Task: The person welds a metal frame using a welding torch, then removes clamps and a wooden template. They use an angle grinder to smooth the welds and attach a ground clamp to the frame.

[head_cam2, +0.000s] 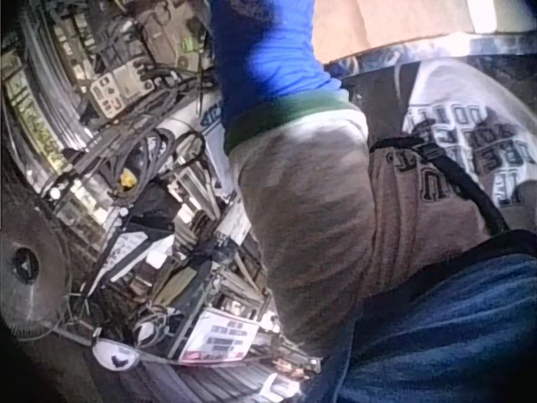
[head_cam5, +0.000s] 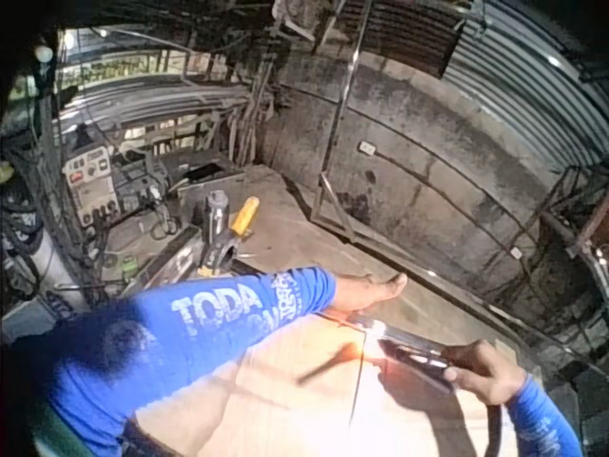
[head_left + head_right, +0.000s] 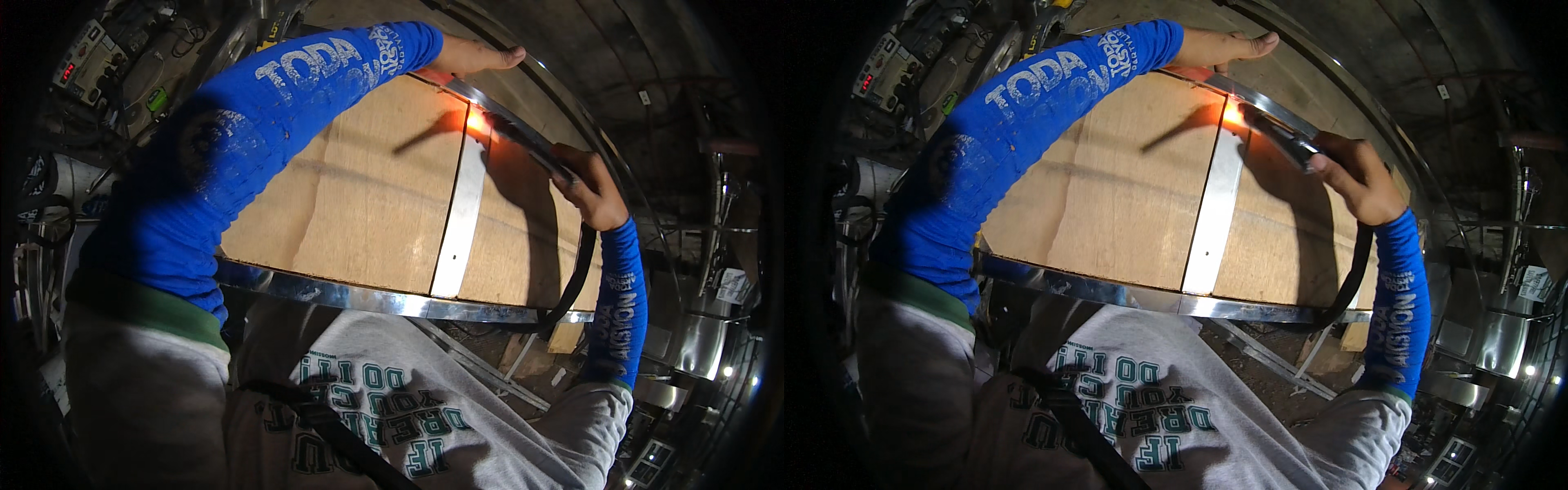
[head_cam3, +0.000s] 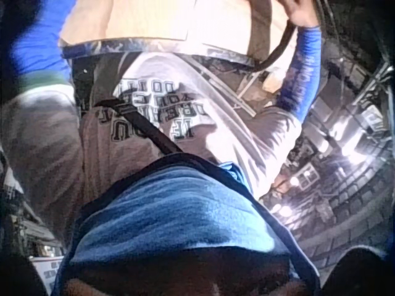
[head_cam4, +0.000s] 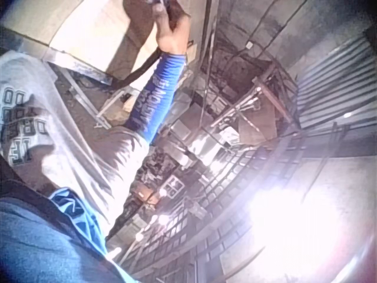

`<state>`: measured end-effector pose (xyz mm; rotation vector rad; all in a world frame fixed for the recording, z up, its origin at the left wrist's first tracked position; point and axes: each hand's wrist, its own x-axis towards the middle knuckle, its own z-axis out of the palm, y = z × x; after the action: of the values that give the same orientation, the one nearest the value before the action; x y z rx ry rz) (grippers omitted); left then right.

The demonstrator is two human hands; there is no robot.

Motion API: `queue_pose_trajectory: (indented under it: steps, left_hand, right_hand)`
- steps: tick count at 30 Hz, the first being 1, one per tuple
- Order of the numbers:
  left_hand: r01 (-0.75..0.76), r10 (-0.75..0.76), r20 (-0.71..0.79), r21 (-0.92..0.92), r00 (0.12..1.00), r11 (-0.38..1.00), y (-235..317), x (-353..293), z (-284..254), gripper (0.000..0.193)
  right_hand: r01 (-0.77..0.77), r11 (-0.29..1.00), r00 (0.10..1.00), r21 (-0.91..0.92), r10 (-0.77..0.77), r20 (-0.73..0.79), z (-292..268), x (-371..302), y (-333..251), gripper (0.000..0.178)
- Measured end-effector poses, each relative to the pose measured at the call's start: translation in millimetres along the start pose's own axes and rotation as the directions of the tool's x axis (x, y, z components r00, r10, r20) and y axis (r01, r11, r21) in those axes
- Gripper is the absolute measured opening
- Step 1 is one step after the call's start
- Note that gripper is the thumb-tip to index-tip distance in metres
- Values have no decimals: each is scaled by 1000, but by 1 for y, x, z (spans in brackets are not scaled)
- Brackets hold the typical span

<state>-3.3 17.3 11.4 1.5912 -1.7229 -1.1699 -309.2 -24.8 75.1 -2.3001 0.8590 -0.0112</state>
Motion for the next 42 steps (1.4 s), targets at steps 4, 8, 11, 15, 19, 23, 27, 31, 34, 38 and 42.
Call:
queue_pose_trajectory:
  steps: [4,8,11,15,19,23,27,31,34,38,42]
  left_hand:
    - [46,-44,116,-12,992,999,-34,51,5,127]
    - [86,-86,12,-86,996,993,-74,94,20,126]
    - [255,-241,106,-139,965,957,-103,130,36,120]
    - [249,-249,113,16,962,968,-101,137,45,120]
    - [277,-275,-35,99,961,956,-94,163,85,114]
    - [270,-272,18,66,962,960,-43,151,163,112]
    - [139,-166,40,370,985,918,12,200,225,109]
    - [107,-139,26,506,990,856,29,224,256,103]
    - [67,-51,-45,550,998,832,3,244,282,99]
    - [121,-117,-38,464,992,877,9,243,295,98]
    - [106,-80,-73,490,994,865,5,241,296,96]
  right_hand:
    - [-184,931,925,315,273,-266,-22,-34,59,47]
    - [-170,933,842,317,305,-445,-57,-89,100,52]
    - [-288,936,806,201,351,-477,-87,-162,150,50]
    - [-409,907,662,103,373,-650,-116,-285,247,48]
    - [-320,946,616,-57,162,-770,-183,-382,317,42]
    - [-322,914,629,-246,12,-778,-249,-408,271,48]
    - [-277,912,732,-302,-4,-682,-162,-334,273,61]
    - [-151,798,896,-583,-138,-421,-92,-234,286,58]
    - [18,843,983,-538,-113,-145,-68,-187,279,53]
    - [39,911,998,-411,-57,-31,-51,-173,309,52]
    - [65,959,996,-276,-81,-45,-41,-154,338,50]
